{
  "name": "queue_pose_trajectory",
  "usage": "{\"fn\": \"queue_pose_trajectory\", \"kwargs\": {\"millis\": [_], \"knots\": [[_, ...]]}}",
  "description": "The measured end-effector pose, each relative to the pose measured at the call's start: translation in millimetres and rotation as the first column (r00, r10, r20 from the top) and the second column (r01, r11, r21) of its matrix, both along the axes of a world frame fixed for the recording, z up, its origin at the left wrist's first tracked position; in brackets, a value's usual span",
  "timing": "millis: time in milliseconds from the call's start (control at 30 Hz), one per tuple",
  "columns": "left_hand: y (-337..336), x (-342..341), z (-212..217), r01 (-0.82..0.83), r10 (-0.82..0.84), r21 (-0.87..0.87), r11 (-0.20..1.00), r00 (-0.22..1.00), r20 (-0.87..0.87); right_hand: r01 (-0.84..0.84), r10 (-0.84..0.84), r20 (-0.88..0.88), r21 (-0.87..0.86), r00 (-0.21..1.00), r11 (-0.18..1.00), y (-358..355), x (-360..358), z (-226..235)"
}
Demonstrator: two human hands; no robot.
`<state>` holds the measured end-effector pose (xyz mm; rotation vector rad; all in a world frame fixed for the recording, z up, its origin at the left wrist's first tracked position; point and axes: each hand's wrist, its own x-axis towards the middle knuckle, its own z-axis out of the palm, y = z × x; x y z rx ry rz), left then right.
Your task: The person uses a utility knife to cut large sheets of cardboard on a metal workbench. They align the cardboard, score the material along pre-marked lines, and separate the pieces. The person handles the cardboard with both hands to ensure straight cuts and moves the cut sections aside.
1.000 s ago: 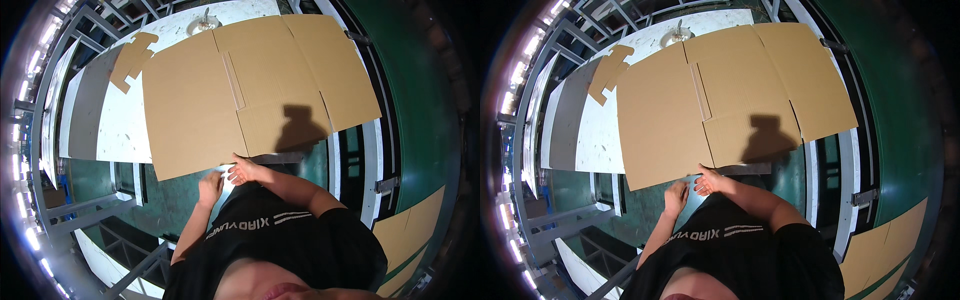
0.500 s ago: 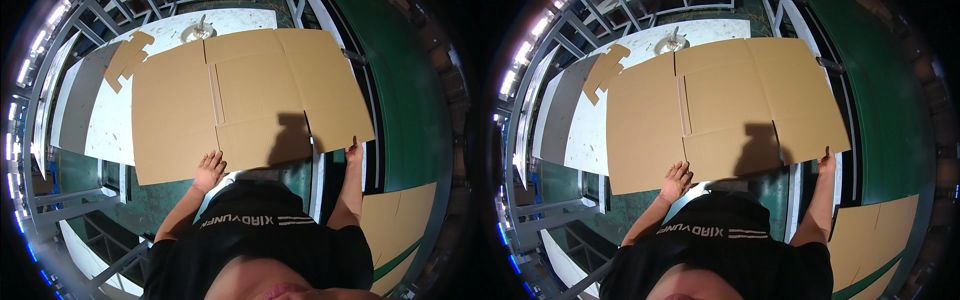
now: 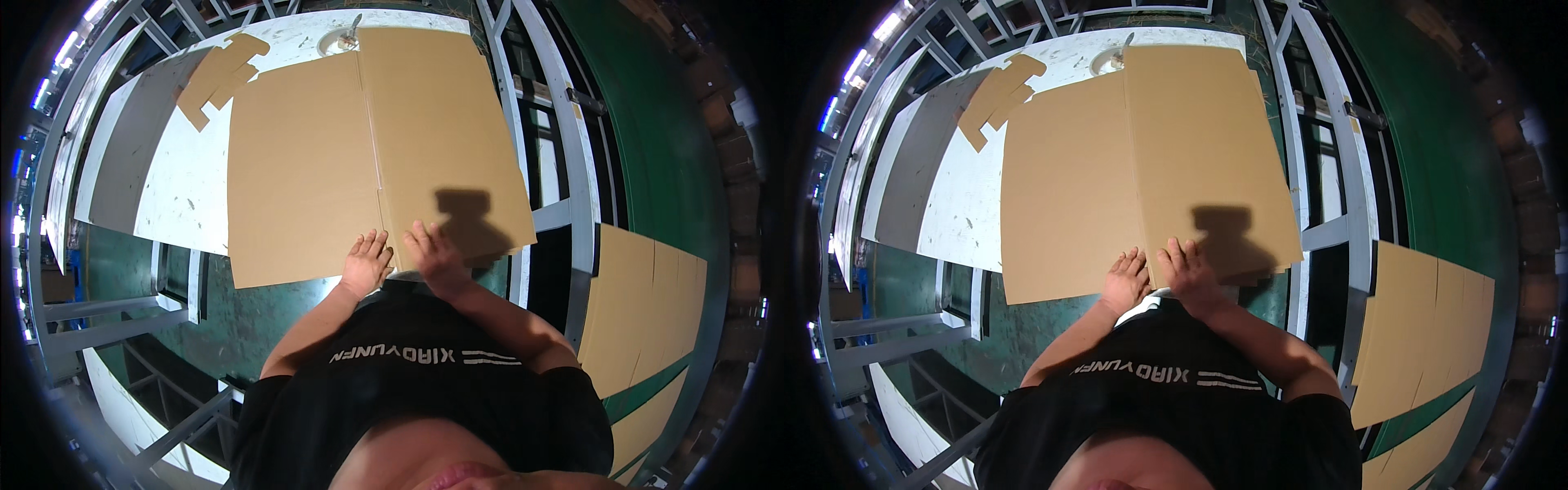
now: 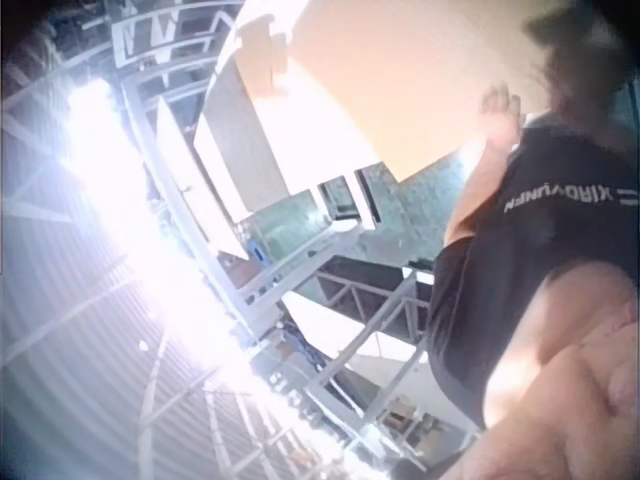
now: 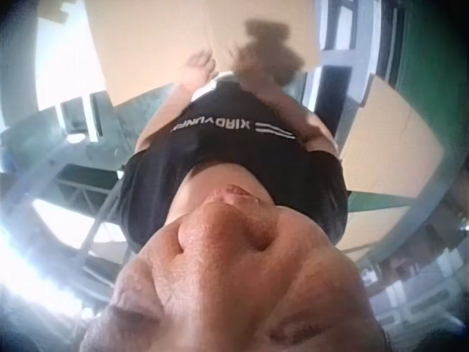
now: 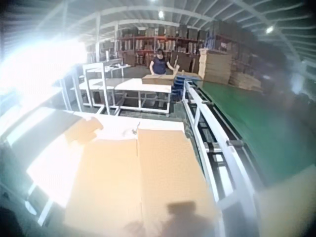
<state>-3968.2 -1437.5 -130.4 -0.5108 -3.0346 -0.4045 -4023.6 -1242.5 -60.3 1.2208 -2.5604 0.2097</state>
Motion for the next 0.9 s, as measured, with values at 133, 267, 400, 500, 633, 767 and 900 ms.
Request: {"fn": "queue_pose_trajectory", "kwargs": {"millis": [133, 267, 400, 500, 633, 767, 900], "knots": [[-11, 11, -11, 0.053, -0.053, 0.026, 0.998, 0.999, -0.013, 0.071, -0.059, -0.078, 0.163, 0.995, 0.984, -19, 23, -86], [-27, 13, -17, 0.065, -0.066, 0.188, 0.98, 0.998, -0.002, 0.075, -0.072, -0.025, 0.172, 0.997, 0.982, -20, 27, -95], [-72, -8, -23, -0.148, 0.17, 0.389, 0.909, 0.985, -0.022, 0.05, -0.078, 0.351, 0.087, 0.933, 0.995, -9, 16, -62], [-175, -57, -47, -0.638, 0.65, 0.258, 0.725, 0.758, 0.048, 0.296, -0.221, 0.449, -0.103, 0.866, 0.95, 17, -37, -62], [-318, -109, -45, -0.924, 0.917, 0.039, 0.382, 0.383, 0.111, 0.687, -0.661, 0.232, -0.052, 0.714, 0.725, 57, -169, -84], [-387, -145, -53, -0.973, 0.953, 0.119, 0.197, 0.218, 0.212, 0.734, -0.584, 0.453, -0.319, 0.674, 0.6, 103, -297, -125], [-422, -173, -36, -0.948, 0.748, 0.316, -0.028, 0.19, 0.636, 0.884, -0.405, 0.799, -0.317, 0.445, 0.344, 138, -382, -132]]}}
